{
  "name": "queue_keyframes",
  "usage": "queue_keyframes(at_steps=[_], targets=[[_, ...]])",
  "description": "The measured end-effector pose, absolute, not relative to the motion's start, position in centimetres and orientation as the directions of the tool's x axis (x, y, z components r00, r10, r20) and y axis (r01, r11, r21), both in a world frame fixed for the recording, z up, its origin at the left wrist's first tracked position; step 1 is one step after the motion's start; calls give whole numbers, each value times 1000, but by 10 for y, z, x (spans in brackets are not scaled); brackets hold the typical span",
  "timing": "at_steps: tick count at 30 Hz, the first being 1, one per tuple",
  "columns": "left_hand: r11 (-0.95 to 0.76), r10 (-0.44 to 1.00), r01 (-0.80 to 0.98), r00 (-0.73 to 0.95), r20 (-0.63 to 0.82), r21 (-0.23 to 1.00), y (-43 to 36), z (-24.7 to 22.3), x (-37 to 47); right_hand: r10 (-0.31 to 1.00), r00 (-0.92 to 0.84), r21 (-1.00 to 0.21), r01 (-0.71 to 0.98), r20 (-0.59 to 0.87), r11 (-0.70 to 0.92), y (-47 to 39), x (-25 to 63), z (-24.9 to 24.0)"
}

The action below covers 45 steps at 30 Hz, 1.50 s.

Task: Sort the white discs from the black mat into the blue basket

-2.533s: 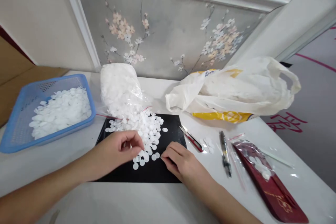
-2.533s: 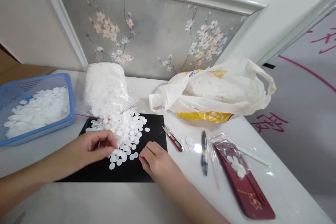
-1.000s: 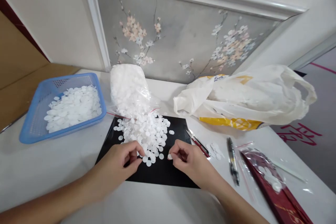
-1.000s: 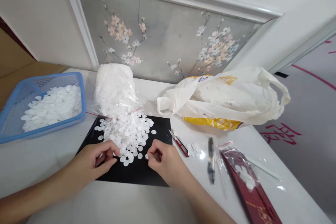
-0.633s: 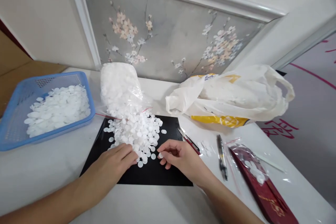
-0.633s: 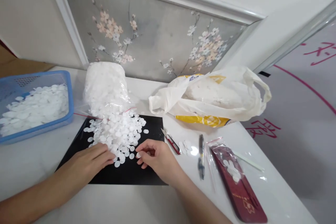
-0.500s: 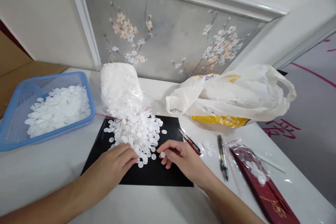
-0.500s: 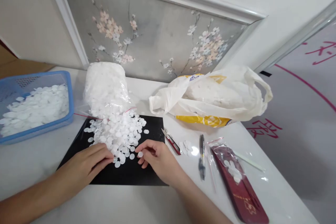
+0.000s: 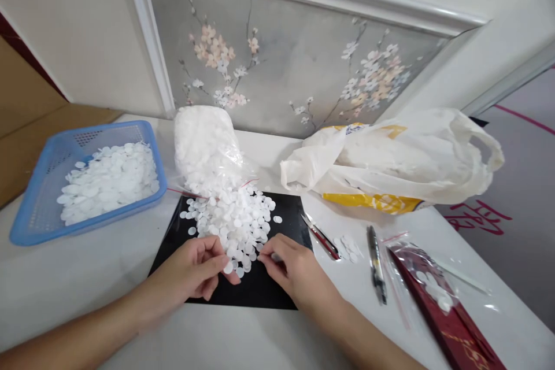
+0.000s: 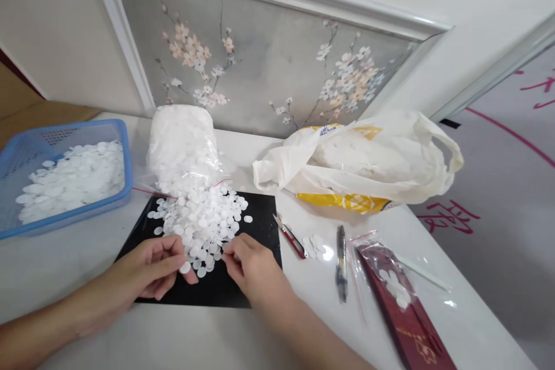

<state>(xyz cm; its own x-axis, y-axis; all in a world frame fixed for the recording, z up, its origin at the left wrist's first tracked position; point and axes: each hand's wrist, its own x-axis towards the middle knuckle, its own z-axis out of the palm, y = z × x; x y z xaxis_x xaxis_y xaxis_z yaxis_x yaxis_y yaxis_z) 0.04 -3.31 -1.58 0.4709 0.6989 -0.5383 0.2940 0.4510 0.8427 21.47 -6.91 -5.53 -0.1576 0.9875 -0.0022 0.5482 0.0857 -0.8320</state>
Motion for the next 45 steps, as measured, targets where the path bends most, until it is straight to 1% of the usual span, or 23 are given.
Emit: queue_keyframes(at_steps=[2, 4, 5, 7, 9, 12, 14, 16, 18, 19, 20, 22, 24, 26, 28, 29, 31, 33, 36, 38, 40, 42, 45], targets=[[473, 699, 281, 458, -550, 835, -33, -14, 1, 978, -90, -918, 370, -186, -141, -69, 213, -50], [465, 709, 264, 461, -534, 845, -33, -13, 1, 939, -112, -940, 147, -325, -308, -70, 212, -46], [458, 712, 256, 469, -523, 852, -32, -13, 1, 923, -142, -934, 55, -357, -353, -70, 212, -44], [435, 698, 263, 505, -507, 861, -31, -15, 1, 904, -179, -912, -67, -388, -405, -69, 212, -42], [360, 695, 320, 535, -481, 876, -32, -18, 1, 891, -205, -889, -140, -404, -435, -69, 212, -41], [120, 764, 489, 510, -395, 864, -36, -23, 1, 890, -239, -871, -221, -388, -439, -69, 214, -37], [-66, 808, 619, 494, -323, 783, -39, -26, 2, 904, -244, -881, -238, -352, -408, -69, 215, -36], [-243, 812, 694, 528, -250, 678, -41, -28, 3, 925, -218, -928, -142, -310, -345, -69, 215, -37], [-404, 786, 713, 592, -182, 573, -42, -32, 5, 953, -167, -966, 83, -254, -243, -70, 213, -41], [-471, 768, 714, 621, -158, 518, -42, -34, 5, 967, -146, -959, 222, -211, -176, -70, 211, -44], [-529, 750, 713, 647, -140, 459, -42, -36, 6, 977, -141, -928, 357, -160, -101, -71, 208, -47], [-635, 708, 693, 699, -101, 342, -41, -43, 5, 983, -175, -819, 572, -63, 49, -71, 204, -53], [-725, 652, 637, 757, -36, 260, -41, -48, 2, 971, -240, -685, 705, 11, 182, -71, 200, -57], [-767, 616, 591, 787, 32, 248, -41, -51, -1, 950, -306, -568, 771, 65, 287, -70, 200, -60], [-724, 650, 601, 758, 45, 337, -41, -48, -3, 914, -390, -486, 781, 109, 391, -70, 203, -61], [-661, 690, 624, 723, 12, 416, -41, -45, -3, 891, -436, -466, 768, 122, 440, -70, 206, -61], [-463, 767, 665, 632, -112, 586, -40, -38, -2, 856, -500, -472, 727, 136, 499, -72, 211, -60], [-231, 807, 659, 541, -237, 716, -40, -30, -1, 860, -497, -537, 696, 119, 477, -75, 217, -59], [74, 782, 538, 491, -384, 840, -39, -24, 0, 921, -386, -650, 688, 50, 324, -76, 221, -56], [260, 728, 432, 500, -469, 864, -37, -23, 0, 947, -319, -680, 691, 19, 247, -76, 220, -55], [383, 691, 366, 495, -526, 848, -35, -22, 1, 953, -302, -681, 694, 22, 235, -76, 218, -56], [429, 686, 343, 479, -548, 836, -34, -21, 2, 947, -318, -666, 697, 46, 266, -77, 213, -57], [429, 692, 336, 475, -544, 839, -32, -21, 2, 933, -345, -638, 696, 106, 330, -80, 207, -59]])
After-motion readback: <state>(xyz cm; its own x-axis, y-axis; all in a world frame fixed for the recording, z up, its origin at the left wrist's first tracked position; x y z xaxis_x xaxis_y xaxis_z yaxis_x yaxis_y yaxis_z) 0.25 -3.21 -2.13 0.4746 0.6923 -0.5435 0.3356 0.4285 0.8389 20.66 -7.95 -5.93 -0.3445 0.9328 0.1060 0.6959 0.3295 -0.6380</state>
